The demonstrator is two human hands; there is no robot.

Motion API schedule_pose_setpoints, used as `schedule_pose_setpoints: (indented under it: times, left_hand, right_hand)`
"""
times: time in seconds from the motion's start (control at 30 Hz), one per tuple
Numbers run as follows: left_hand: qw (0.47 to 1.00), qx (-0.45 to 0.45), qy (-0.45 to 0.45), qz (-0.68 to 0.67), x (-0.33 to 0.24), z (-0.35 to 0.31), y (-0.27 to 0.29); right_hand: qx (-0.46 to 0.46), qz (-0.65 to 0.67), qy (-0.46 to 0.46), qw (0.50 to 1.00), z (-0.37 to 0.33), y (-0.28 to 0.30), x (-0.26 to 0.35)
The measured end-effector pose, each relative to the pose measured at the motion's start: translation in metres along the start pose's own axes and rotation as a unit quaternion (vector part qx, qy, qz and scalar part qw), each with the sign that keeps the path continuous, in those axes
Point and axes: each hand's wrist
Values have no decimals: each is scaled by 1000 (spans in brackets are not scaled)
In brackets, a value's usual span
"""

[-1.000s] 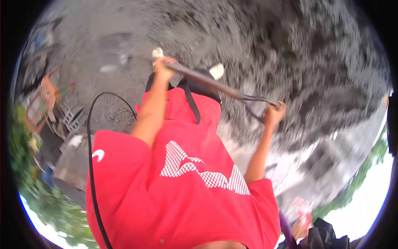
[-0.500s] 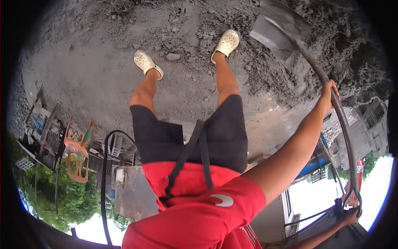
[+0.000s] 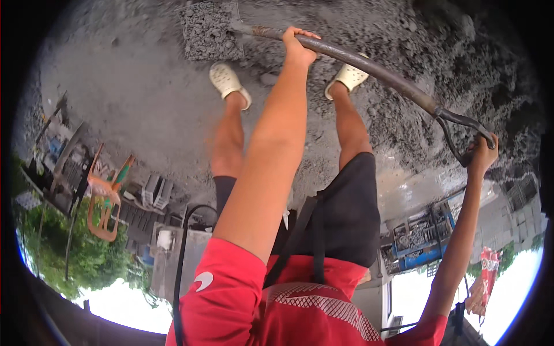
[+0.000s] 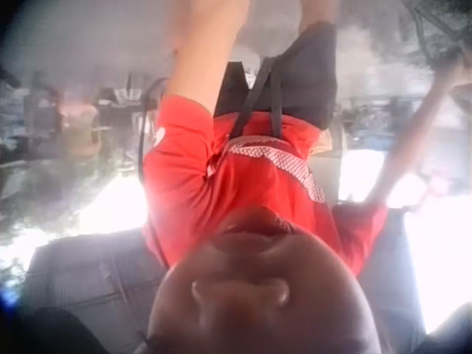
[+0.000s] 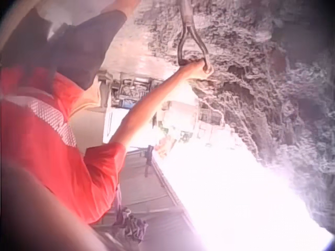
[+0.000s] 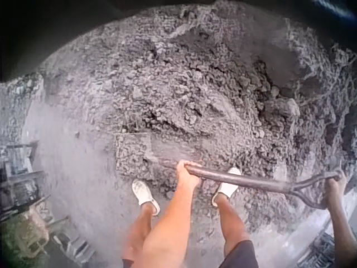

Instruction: The person shovels concrete mix from a pile on the ground into a concrete mixer using a shovel.

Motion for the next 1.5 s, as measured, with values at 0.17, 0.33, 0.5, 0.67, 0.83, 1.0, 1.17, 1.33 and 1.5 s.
schedule_pose_setpoints:
  times: [0.17, 0.33, 0.5, 0.67, 0.83, 1.0, 1.17, 1.33, 1.5]
  left_hand:
    - [988, 53, -141, -26, -240, -124, -9]
    - [918, 86, -383, -64, -423, -412, 59]
    - [740, 122, -658, -63, -526, -751, 142]
    - [596, 53, -775, -204, -477, -946, 245]
    - [476, 140, -813, -304, -467, -932, 333]
    - [542, 41, -769, -336, -433, -851, 402]
    - [552, 175, -695, -426, -450, -838, 385]
    - [597, 51, -673, -433, -437, -793, 399]
    - [743, 7, -587, -321, -444, -693, 369]
  right_hand:
    - [152, 154, 116, 969, -71, -114, 120]
    - [345, 294, 217, 864, -236, -167, 253]
    - [558, 404, 228, 687, -480, -114, 392]
    - [665, 355, 451, 479, -701, -87, 461]
    - [663, 334, 644, 185, -841, -78, 498]
    - [609, 309, 728, 61, -868, -88, 482]
    - [735, 192, 558, 332, -830, -108, 475]
    - [855, 80, 155, 488, -753, -179, 421]
    - [736, 61, -42, 673, -577, -195, 386]
Point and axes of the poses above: each hand's wrist, its own z-axis towards the middle knuckle, its own y-axis out of the back of the hand, x = y × z, and after that the axes turned 3 degrees about x, right-handed
